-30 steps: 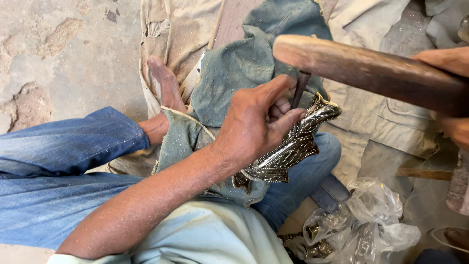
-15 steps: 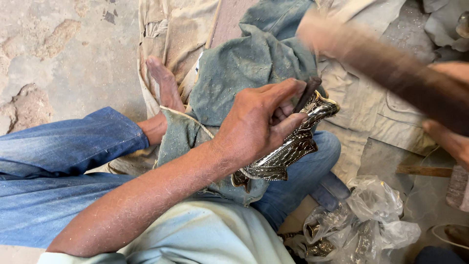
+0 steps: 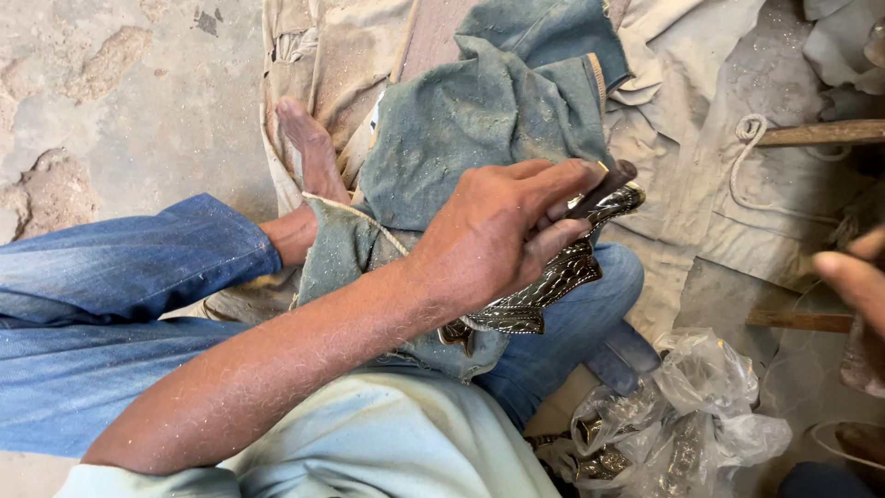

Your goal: The person sits on the floor and uses a hammer and chisel to shape a silver-colored metal object resting on a cloth on their lap. They repeatedly strike the chisel to refine the object's surface and edges.

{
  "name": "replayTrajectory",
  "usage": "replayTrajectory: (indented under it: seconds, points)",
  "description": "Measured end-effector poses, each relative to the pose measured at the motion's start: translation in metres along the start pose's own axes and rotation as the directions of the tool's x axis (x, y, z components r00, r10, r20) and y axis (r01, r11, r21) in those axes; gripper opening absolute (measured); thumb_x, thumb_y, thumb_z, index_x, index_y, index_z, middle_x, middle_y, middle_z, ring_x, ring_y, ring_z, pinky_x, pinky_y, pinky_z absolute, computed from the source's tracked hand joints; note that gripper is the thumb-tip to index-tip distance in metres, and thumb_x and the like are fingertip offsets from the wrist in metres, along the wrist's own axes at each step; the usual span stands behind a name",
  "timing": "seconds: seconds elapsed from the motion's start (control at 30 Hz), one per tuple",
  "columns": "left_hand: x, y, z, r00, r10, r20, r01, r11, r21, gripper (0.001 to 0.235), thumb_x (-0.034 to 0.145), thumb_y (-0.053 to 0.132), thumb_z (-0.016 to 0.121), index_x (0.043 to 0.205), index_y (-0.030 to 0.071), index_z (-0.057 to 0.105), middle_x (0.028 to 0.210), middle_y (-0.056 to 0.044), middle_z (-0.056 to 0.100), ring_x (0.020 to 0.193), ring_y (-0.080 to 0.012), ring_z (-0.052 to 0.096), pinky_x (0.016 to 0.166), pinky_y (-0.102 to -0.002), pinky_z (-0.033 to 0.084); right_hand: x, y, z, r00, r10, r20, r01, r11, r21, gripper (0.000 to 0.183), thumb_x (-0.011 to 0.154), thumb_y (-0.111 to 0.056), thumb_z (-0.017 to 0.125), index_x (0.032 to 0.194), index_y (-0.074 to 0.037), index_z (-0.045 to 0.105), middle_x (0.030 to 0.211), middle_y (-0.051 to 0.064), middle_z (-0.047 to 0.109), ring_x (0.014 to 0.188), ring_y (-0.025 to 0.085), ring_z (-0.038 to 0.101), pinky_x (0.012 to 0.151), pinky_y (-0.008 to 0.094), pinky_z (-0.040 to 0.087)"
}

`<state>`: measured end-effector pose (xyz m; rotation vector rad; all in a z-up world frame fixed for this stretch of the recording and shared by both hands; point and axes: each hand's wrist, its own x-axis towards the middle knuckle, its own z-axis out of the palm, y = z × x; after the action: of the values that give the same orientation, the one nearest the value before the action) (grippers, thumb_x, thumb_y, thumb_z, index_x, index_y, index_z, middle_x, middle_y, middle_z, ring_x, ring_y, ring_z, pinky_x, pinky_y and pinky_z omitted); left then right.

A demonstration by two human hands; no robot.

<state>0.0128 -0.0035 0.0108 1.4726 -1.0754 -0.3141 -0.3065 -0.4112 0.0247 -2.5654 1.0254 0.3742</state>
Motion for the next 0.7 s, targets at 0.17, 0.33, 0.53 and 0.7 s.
replayTrajectory:
  seconds: [0.17,0.33,0.53,0.7]
  points:
    - [-0.002,0.003,-0.004,0.998,0.066,0.009,-0.067,0.997,0.031,0.035,0.1,0.013,0.074,0.132,0.005,0.06,0.113,-0.013,0.072,0.092,-0.029,0.074,0.081,-0.037,0.061,-0.062,-0.112,0.017,0.988,-0.008,-0.155,0.016,0.999,0.051,0.039,0.09,-0.014,0.082,0.123,0.0,0.066,0.087,0.015,0.069,0.068,0.024,0.065,0.062,0.033,0.053]
    - [-0.024,-0.013,-0.039,0.942,-0.265,-0.206,0.222,0.953,-0.208,0.034,0.099,0.018,0.08,0.128,0.011,0.064,0.095,0.001,0.073,0.079,-0.0032,0.07,0.067,-0.021,0.062,-0.086,-0.169,0.052,0.938,0.04,-0.344,0.023,0.984,0.177,0.057,0.079,-0.002,0.088,0.131,0.002,0.066,0.097,0.014,0.071,0.079,0.023,0.068,0.067,0.033,0.054]
    - [-0.052,-0.03,-0.062,0.91,-0.411,-0.062,0.38,0.883,-0.277,0.034,0.096,0.011,0.081,0.125,0.009,0.065,0.089,0.004,0.067,0.076,-0.0004,0.061,0.067,-0.017,0.054,-0.086,-0.16,0.178,0.946,0.324,0.027,-0.03,0.005,1.0,0.043,0.087,0.009,0.072,0.128,0.001,0.061,0.092,0.011,0.069,0.078,0.019,0.07,0.07,0.034,0.062]
    - [-0.044,-0.029,-0.044,0.96,-0.28,-0.029,0.261,0.924,-0.279,0.045,0.093,0.011,0.081,0.135,0.01,0.066,0.086,0.003,0.063,0.068,-0.0024,0.056,0.059,-0.02,0.05,-0.095,-0.156,0.19,0.949,0.282,0.144,-0.016,-0.41,0.912,0.052,0.09,0.01,0.073,0.137,0.0,0.055,0.09,0.009,0.064,0.083,0.019,0.065,0.08,0.039,0.06]
